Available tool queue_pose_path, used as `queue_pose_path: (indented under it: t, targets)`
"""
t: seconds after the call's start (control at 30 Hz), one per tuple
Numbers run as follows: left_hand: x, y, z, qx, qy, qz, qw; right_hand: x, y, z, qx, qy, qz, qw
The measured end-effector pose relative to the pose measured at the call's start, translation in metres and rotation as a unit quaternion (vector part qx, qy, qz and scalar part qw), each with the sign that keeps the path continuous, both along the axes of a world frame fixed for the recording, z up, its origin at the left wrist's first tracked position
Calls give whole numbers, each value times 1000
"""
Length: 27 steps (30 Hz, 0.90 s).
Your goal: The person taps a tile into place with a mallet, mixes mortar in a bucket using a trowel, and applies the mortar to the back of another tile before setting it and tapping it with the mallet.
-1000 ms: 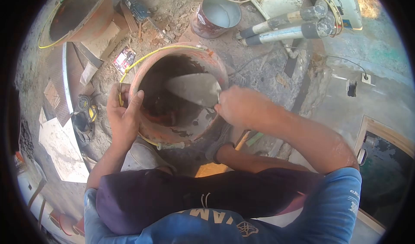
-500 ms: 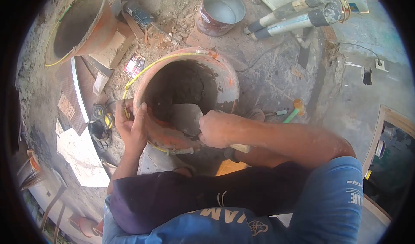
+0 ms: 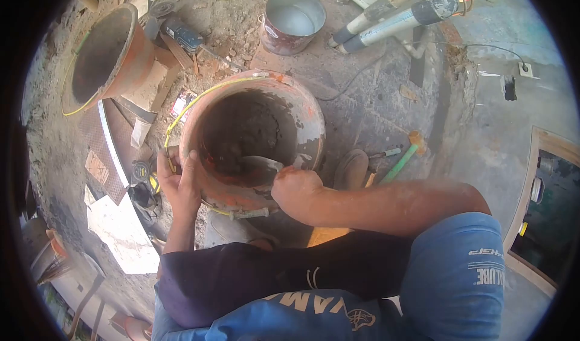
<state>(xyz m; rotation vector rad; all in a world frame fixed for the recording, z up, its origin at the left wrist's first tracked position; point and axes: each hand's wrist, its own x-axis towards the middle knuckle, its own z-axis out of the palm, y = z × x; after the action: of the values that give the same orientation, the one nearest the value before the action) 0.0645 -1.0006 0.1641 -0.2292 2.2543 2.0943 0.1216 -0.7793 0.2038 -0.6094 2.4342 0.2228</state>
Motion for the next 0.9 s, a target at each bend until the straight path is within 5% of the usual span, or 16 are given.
queue_pose_path:
  t: [0.1,0.23,0.37,0.5,0.6,0.77,0.9]
  targets:
    - [1,-4,-7,-14,13,22,1000,-29,19,18,-24,-83,11,996]
    - [6,-3,2,0,-12,-12,1000,-45,19,26,-21,7,-84,996]
    - [-1,-4,-6,-5,-8,-14,1000,-8,-10,-17,-10,134,-38,990]
    - [-3,-18,-17,58,-57,31,996,-25,3,-5,-92,-118,-140,979]
    - [-4,-37,-31,94,-85,34,991,-43,29,2,-86,-79,-107,987]
    - [-1,-51,-36,141,-119,45,982,-38,91,66,-190,-20,-213,958]
    - [-1,-79,-50,-2,-117,0,993,-1,205,74,-174,61,-330,926]
